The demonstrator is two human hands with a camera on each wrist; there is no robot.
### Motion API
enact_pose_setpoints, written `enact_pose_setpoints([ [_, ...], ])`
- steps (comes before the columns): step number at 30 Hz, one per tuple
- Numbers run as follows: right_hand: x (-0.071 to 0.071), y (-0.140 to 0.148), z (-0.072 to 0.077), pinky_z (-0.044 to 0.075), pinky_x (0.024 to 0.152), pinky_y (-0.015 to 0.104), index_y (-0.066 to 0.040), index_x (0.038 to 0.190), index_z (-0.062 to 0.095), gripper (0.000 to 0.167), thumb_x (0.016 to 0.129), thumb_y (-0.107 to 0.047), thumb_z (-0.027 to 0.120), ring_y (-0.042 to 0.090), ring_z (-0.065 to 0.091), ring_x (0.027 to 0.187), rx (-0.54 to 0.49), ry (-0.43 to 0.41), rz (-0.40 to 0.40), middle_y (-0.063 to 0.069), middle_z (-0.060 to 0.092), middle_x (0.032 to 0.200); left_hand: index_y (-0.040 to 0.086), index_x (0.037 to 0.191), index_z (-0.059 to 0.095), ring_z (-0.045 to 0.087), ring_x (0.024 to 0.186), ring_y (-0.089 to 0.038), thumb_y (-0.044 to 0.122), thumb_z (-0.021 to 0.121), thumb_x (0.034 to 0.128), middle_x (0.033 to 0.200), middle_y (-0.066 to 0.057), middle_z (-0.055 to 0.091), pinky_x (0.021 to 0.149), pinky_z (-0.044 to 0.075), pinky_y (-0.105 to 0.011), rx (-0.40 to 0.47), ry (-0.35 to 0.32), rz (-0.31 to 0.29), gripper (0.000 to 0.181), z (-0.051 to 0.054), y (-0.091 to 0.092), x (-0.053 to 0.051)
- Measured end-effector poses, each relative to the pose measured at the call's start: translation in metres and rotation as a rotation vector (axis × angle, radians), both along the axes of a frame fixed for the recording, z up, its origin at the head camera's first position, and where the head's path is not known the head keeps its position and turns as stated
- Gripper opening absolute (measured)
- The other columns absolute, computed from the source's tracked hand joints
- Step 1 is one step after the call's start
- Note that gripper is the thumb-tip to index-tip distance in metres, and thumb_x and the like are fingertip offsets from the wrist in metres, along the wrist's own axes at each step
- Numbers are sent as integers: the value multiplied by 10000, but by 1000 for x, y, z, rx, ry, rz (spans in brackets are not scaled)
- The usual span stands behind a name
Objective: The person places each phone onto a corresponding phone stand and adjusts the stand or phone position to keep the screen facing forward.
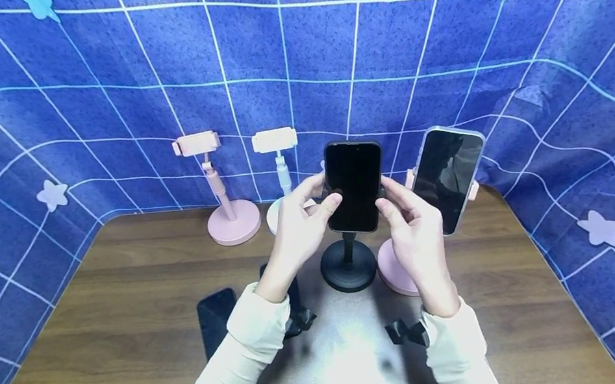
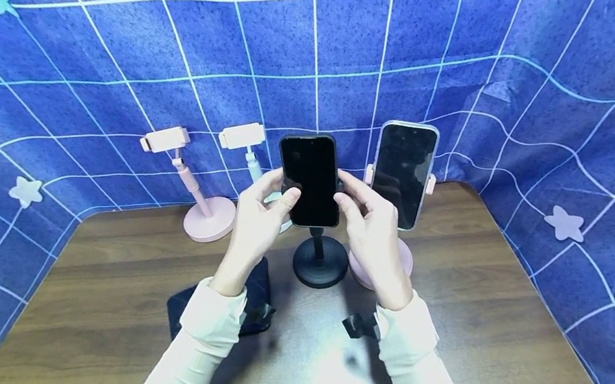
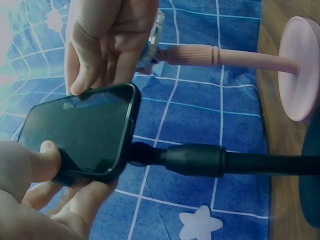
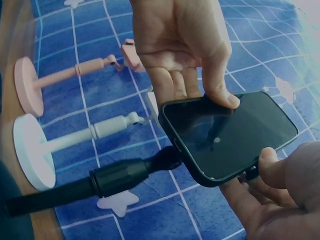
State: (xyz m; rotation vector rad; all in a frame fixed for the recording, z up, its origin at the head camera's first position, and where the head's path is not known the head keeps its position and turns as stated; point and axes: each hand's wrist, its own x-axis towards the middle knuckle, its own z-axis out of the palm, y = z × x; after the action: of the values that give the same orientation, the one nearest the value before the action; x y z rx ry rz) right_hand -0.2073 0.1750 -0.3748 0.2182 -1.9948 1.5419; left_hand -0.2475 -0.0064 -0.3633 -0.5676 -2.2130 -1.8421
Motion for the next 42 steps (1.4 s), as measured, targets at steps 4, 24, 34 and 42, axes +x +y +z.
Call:
enact_pose_setpoints([
  [4, 4, -1, -1, 506, 843, 80, -6, 1368, 640, 386, 983, -17, 663, -113, 639, 1006, 48, -12, -7, 200, 712, 1263, 14, 1334, 641, 758, 909, -252, 182, 707, 986, 1104, -194, 694, 702, 538, -211, -28, -12, -12, 392, -4, -4, -1],
  [24, 17, -22, -67, 628, 699, 389, 123, 1224, 583, 327, 1105, -162, 473, 355, 771, 848, -116, -232, 274, 339, 719, 1072, 51, 1052, 734, 768, 846, -231, 250, 712, 984, 1022, -122, 780, 761, 618, -321, -288, -21, -108, 211, -55, -24, 8],
  [34, 20, -56, -101, 630, 714, 343, 81, 1282, 594, 273, 1072, -77, 520, 360, 763, 864, -85, -321, 333, 309, 729, 1052, 68, 1203, 713, 726, 1009, -234, 156, 696, 982, 1109, -94, 760, 921, 578, -411, -562, -44, -79, 238, -84, -61, 8],
  [42, 14, -81, -112, 630, 742, 383, 48, 1273, 613, 251, 1048, -38, 540, 438, 737, 929, -52, -365, 379, 316, 721, 1107, 40, 1187, 720, 726, 980, -280, 116, 683, 981, 1082, -124, 763, 895, 572, -431, -684, -7, -53, 223, -94, -91, 1],
])
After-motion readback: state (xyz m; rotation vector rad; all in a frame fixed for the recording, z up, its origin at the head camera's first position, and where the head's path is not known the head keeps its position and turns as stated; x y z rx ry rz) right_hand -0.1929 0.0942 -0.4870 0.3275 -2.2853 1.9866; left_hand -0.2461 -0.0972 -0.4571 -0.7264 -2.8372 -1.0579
